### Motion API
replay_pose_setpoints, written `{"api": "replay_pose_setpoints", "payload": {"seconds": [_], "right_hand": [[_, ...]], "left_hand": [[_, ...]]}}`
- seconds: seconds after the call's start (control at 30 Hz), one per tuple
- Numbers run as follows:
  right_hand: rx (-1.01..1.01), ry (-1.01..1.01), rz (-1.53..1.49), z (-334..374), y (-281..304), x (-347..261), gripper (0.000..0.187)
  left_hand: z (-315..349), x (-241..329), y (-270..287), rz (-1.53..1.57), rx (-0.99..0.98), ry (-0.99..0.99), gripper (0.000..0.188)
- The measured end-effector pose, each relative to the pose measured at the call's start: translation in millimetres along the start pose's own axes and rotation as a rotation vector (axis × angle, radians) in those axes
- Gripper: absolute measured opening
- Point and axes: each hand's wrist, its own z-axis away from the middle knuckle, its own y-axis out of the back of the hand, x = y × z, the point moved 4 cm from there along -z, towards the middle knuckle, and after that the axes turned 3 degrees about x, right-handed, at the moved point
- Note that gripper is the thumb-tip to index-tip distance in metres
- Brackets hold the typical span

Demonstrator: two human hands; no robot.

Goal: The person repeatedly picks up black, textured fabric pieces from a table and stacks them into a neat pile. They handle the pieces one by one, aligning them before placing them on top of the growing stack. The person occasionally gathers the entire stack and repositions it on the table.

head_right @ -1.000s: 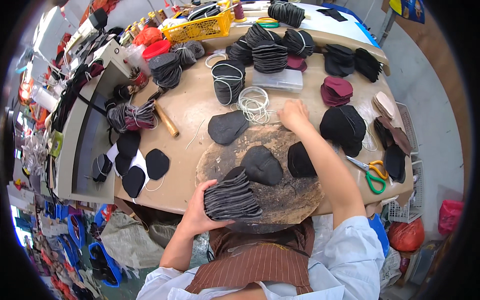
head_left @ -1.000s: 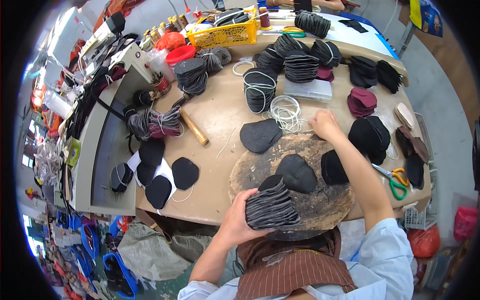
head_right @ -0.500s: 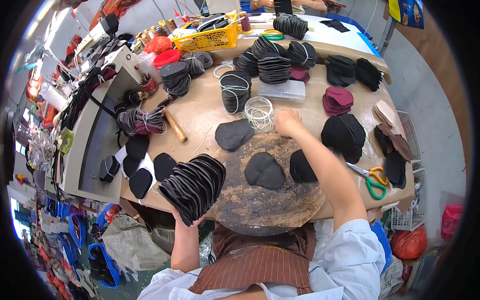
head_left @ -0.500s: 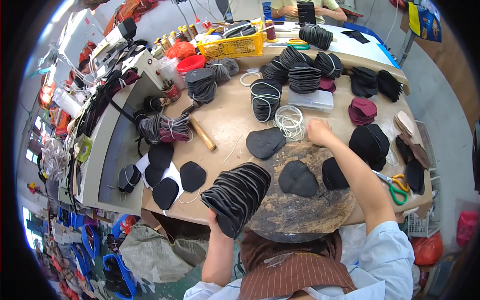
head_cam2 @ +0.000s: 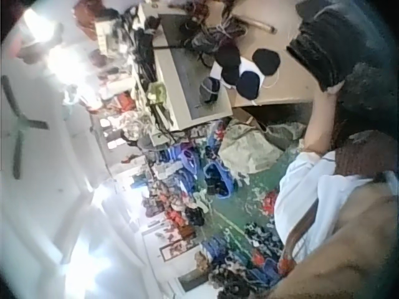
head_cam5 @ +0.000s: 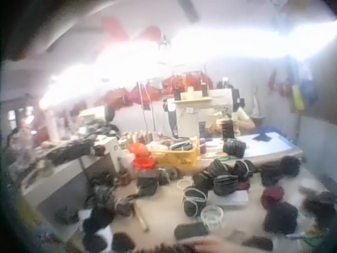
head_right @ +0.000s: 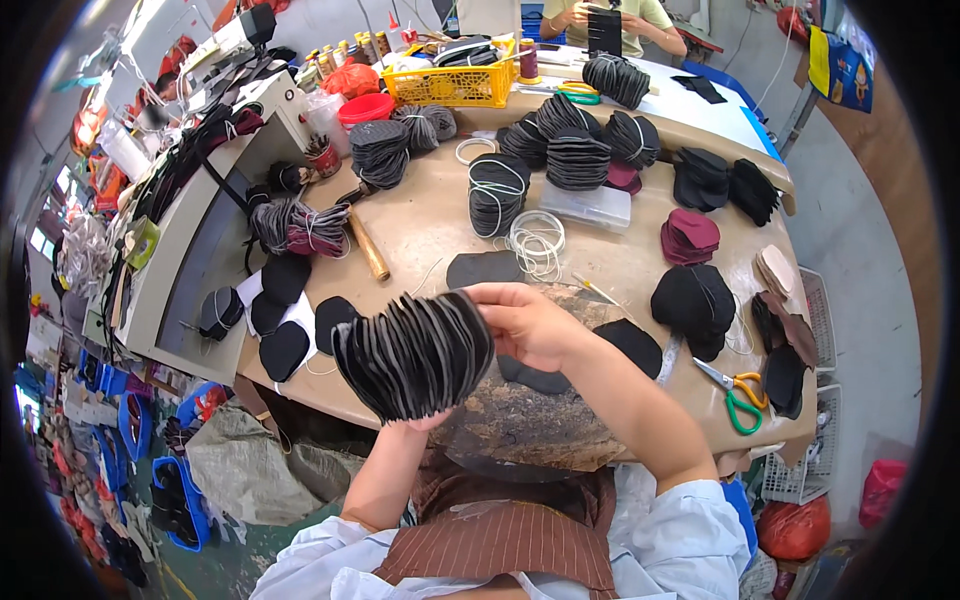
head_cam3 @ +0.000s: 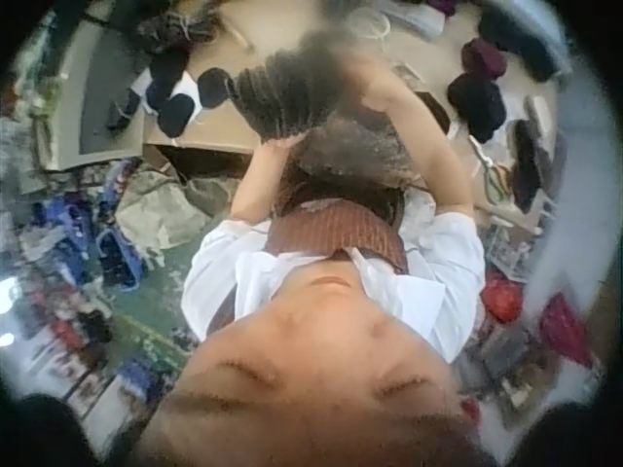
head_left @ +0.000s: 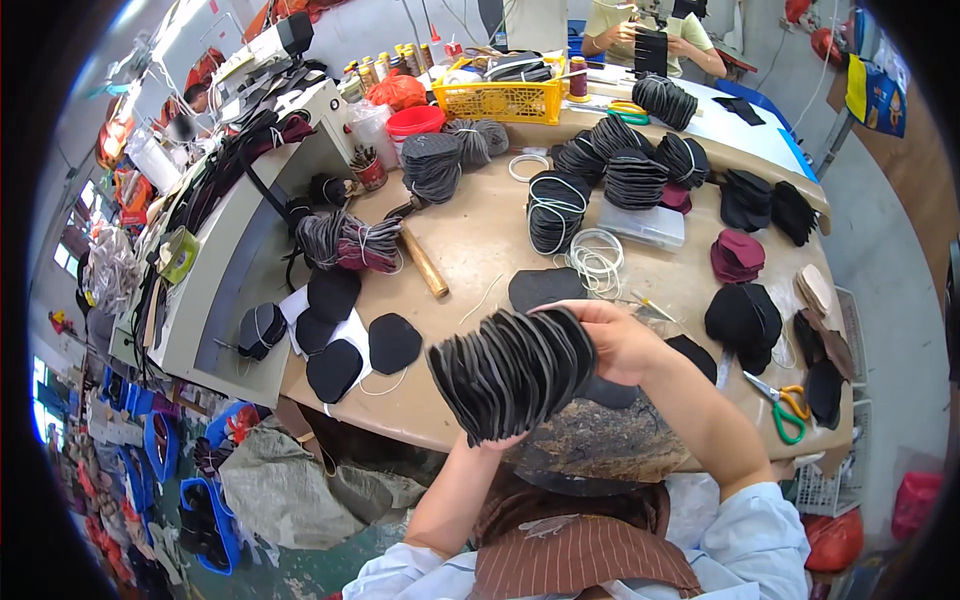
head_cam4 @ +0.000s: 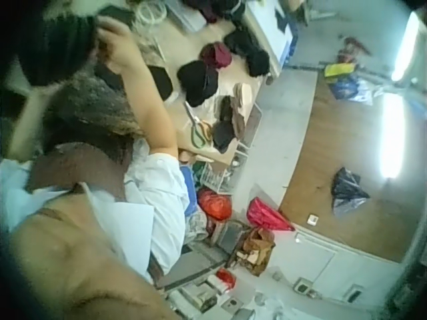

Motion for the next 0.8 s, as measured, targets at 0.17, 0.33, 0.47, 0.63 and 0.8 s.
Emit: {"api": "replay_pose_setpoints", "payload": {"seconds": [0.17,0.33,0.47,0.63,0.8], "right_hand": [[-0.222,0.157,-0.182,22,12,-4,0.053],[-0.075,0.524,0.881,35,8,-37,0.139],[-0.244,0.743,1.373,62,-70,-45,0.125],[-0.645,1.257,0.474,88,-44,-18,0.058],[0.204,0.584,-0.101,59,-10,34,0.102]], "left_hand": [[11,-11,-6,0.111,-0.034,0.012,0.048],[17,4,-12,-0.582,0.221,-0.048,0.059],[5,12,-6,-1.077,0.381,-0.397,0.051],[-10,43,-9,-0.512,0.404,-0.532,0.048],[-14,46,-27,-0.439,0.215,-0.775,0.046]]}}
